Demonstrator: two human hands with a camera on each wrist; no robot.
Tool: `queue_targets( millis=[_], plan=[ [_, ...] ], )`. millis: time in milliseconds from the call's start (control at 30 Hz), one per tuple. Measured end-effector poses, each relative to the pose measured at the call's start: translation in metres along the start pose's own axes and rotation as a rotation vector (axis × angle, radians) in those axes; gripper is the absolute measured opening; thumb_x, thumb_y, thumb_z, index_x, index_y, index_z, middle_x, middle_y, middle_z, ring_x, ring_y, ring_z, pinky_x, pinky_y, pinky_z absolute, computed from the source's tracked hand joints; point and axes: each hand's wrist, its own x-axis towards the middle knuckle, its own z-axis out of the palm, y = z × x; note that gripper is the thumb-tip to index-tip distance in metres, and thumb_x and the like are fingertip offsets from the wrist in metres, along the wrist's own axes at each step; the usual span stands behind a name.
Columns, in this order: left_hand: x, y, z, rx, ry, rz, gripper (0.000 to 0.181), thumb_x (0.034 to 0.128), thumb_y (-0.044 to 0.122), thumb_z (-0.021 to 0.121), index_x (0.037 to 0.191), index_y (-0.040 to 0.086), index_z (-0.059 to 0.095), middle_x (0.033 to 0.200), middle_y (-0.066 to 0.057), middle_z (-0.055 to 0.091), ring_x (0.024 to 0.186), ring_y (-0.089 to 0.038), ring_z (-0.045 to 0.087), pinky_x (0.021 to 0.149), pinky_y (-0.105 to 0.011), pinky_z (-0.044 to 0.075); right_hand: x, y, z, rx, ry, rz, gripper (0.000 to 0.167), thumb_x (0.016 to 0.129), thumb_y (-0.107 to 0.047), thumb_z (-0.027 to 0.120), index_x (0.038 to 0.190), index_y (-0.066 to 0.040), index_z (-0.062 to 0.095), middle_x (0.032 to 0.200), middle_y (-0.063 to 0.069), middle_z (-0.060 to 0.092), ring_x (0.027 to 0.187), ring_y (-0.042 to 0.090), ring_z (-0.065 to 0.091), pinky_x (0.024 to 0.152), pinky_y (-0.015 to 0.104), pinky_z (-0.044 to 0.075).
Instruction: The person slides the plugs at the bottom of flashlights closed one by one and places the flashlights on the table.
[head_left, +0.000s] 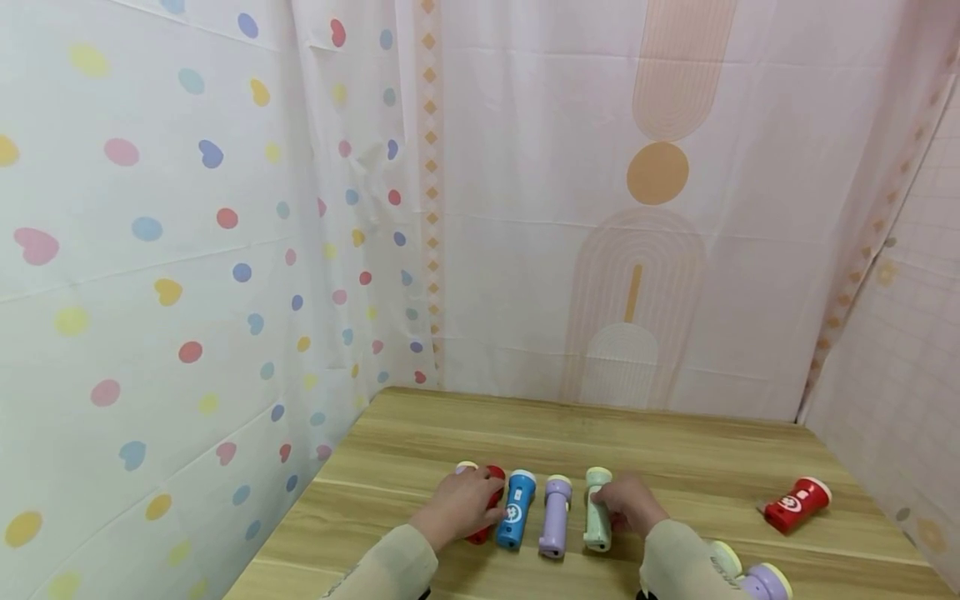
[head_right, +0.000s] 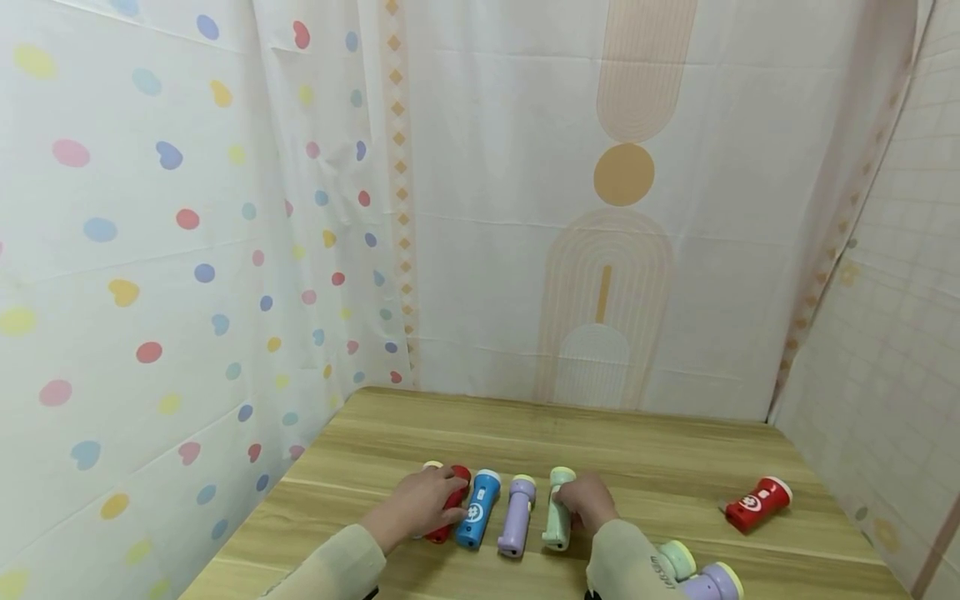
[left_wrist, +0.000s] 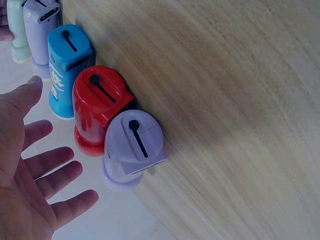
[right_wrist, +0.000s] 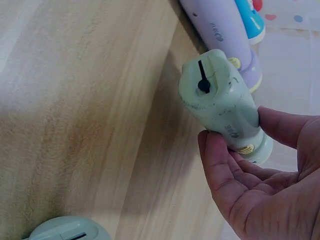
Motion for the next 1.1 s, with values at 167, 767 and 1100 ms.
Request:
queue_targets(
  millis=[167,767,1100],
  plan=[
    [-0.001,-0.001,0.002,-0.003,-0.004,0.008,0.044,0.0882,0.048,0.071,0.118,0.016,0.07,0.107,-0.004,0.065,0.096,-0.021,0.063,0.077,-0.041,0.057,-0.005,0.001,0.003,-0.038,-0.003,-0.019,0.011,0.08,0.001,0.062,0.077,0.01,0.056,0.067,0.012,0.058,0.055,0.021,0.056,0.057,0.035,0.055],
    [-0.002,-0.001,0.008,0.01,0.002,0.018,0.043,0.0873,0.05,0.071,0.114,0.017,0.072,0.111,-0.005,0.066,0.099,-0.02,0.064,0.076,-0.04,0.056,-0.001,0.005,0.014,-0.082,-0.027,-0.005,0.012,0.08,-0.001,0.059,0.08,0.011,0.057,0.071,0.014,0.058,0.062,0.024,0.058,0.058,0.038,0.057],
    [-0.005,-0.004,0.01,0.024,-0.012,0.008,0.043,0.0861,0.049,0.073,0.115,0.017,0.073,0.112,-0.006,0.066,0.102,-0.021,0.063,0.08,-0.04,0.056,-0.004,0.0,0.005,-0.124,-0.016,0.006,0.013,0.079,-0.004,0.055,0.082,0.009,0.057,0.073,0.018,0.059,0.067,0.031,0.064,0.062,0.04,0.059]
  ],
)
